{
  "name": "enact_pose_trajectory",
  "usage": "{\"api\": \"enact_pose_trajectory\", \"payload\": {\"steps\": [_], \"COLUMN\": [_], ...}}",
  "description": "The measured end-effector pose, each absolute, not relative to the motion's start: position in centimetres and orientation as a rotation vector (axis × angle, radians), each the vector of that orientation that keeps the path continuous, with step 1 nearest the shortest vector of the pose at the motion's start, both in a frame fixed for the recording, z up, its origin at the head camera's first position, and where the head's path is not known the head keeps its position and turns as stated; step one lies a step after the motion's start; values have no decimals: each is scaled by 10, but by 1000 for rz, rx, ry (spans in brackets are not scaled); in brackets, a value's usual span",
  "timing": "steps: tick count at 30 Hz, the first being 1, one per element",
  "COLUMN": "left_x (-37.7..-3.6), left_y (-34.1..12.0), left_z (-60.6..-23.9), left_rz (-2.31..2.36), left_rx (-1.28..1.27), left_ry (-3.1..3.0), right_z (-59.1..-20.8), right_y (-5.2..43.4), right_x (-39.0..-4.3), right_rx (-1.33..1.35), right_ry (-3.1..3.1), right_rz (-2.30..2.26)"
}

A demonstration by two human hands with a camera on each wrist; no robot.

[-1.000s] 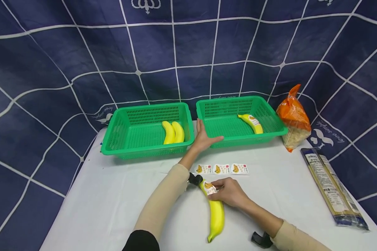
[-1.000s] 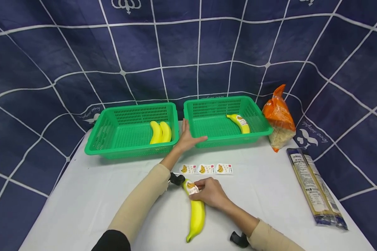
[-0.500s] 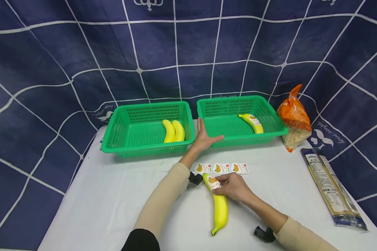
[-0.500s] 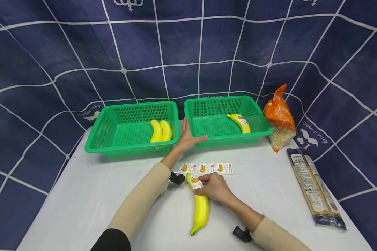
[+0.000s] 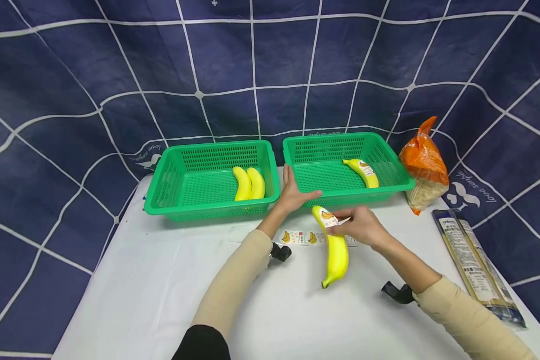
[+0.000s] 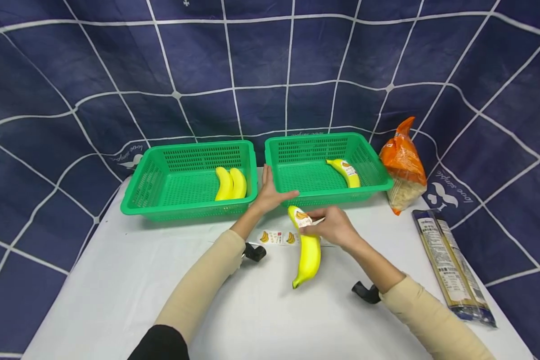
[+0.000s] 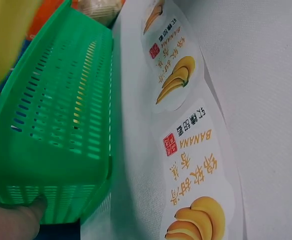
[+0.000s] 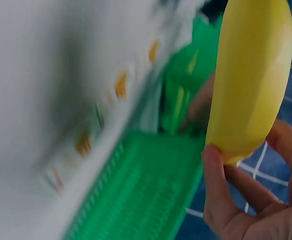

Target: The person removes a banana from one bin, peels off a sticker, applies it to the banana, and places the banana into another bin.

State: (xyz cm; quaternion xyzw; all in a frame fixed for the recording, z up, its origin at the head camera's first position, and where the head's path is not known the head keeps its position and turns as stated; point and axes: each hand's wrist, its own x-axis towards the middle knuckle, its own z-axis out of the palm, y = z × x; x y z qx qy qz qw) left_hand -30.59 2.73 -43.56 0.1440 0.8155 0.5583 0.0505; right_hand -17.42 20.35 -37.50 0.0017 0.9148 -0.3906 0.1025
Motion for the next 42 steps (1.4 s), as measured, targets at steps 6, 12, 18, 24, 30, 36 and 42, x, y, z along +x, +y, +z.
{"api": "enact_pose_trajectory", "payload": {"steps": [6,12,18,24,30,36,42], "left_x": [-308,-308,-308,-309,-309,-309,-309], "left_y": [28,29,28,29,32,31,26], "left_z": [-439,-438,-439,-440,-440,-440,-443], "left_rz": [1711,1727,1710,1746,1723,1700,1703], "left_rx": [427,413,398,422,431,403,413], "left_ry": [2496,2476,2485,2467,2472,2479,2473], "right_z": [-341,-307,-286,-281,-294,-322,-341], "right_y": [226,238,248,268,291,306,312], "right_x": [-211,-254,-301,-345,-381,-408,-423], "right_rx": [-68,-118,-143,-164,-146,-140,-119], "right_ry": [2664,2706,2743,2698,2649,2638,2606], "right_rz": [-1109,-1025,-1042,-1051,-1018,-968,-972]}}
